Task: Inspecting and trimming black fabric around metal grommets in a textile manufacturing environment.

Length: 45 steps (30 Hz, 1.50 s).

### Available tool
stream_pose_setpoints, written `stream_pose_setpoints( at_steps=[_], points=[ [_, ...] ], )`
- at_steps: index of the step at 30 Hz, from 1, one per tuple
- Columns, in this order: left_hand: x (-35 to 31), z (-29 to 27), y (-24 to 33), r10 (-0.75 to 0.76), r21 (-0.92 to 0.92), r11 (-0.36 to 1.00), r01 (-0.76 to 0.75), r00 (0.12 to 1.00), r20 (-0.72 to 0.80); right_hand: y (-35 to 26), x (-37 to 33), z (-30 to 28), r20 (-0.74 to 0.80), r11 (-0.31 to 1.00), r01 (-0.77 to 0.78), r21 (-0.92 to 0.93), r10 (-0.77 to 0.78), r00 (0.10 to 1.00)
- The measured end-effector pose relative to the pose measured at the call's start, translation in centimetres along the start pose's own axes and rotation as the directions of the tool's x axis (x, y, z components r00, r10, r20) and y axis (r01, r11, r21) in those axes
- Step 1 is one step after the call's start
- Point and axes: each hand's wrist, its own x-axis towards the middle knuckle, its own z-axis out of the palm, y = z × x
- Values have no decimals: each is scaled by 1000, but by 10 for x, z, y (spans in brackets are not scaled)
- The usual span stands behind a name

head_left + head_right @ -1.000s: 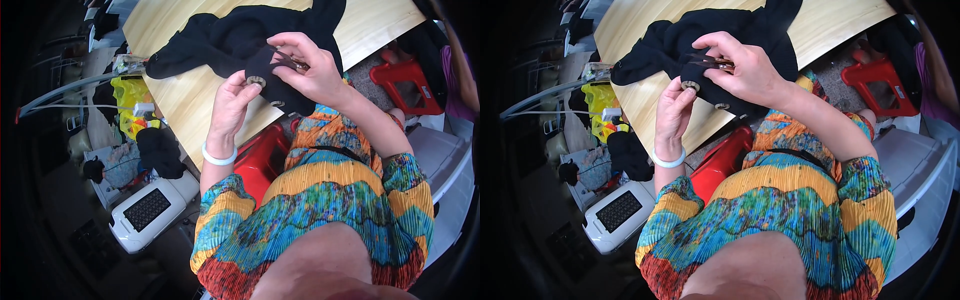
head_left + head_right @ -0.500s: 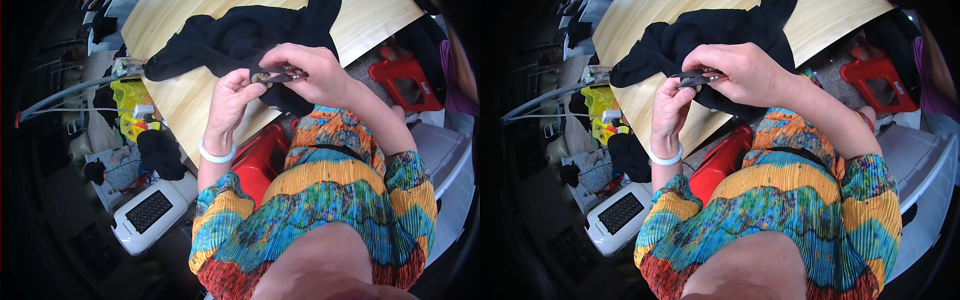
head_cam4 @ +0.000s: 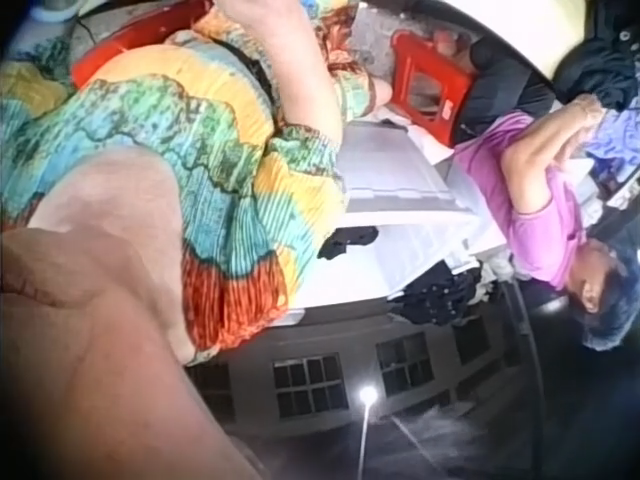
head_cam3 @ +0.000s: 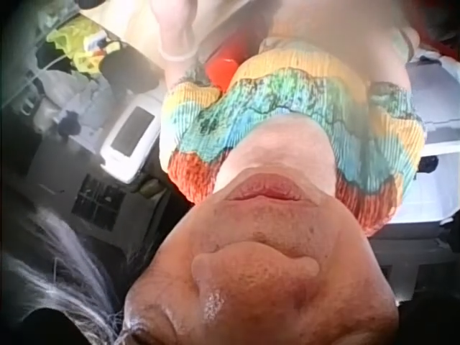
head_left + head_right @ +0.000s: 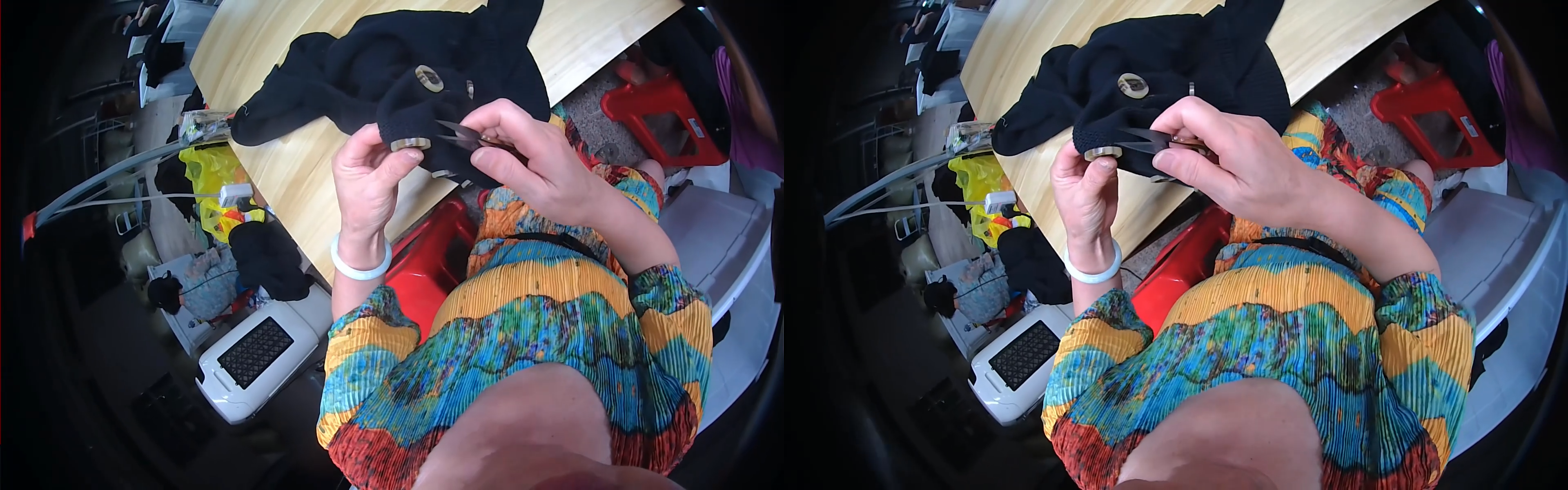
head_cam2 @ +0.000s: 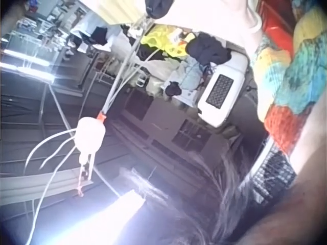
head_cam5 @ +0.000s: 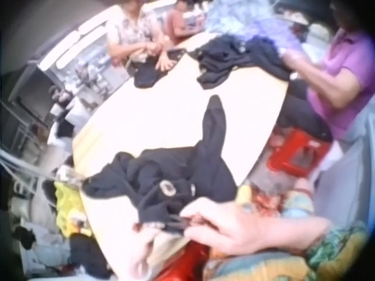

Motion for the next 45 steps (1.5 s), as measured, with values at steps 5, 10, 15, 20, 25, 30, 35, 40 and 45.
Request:
stream_pose_setpoints(
  at_steps=[5, 10, 15, 20, 25, 30, 35, 40, 45],
  points=[
    [-2, 5, 3, 25, 51, 998, -26, 1000, 8, 3, -1, 2, 29, 998, -10, 57, 8, 1000],
    [-5, 5, 4, 14, 82, 997, -14, 1000, 4, 3, 1, 1, 76, 990, -79, 113, 70, 995],
    [-4, 1, 6, -7, 149, 989, 1, 999, 44, 3, 1, -1, 107, 995, -53, 87, 43, 993],
    [-4, -1, 8, -47, 176, 984, 33, 996, 74, 5, 3, 1, 90, 999, 9, 36, -12, 996],
    [-4, -2, 10, -67, 192, 980, 50, 994, 85, 6, 4, 6, 47, 996, 81, -34, -79, 996],
    [-8, -10, 3, -102, 29, 994, 101, 994, 39, 12, 6, 7, -199, 991, 34, 126, -9, 980],
    [-7, -23, -1, -73, -29, 997, 75, 995, 61, 26, 24, -14, -253, 987, -8, 163, 50, 966],
    [-6, -24, 4, -241, -468, 853, 230, 970, 37, 40, 34, -13, -58, 997, -82, 10, 83, 995],
    [-2, -43, -6, -249, -694, 653, 304, 951, 183, 47, 50, -15, 149, 972, -105, 212, 74, 986]
  ],
)
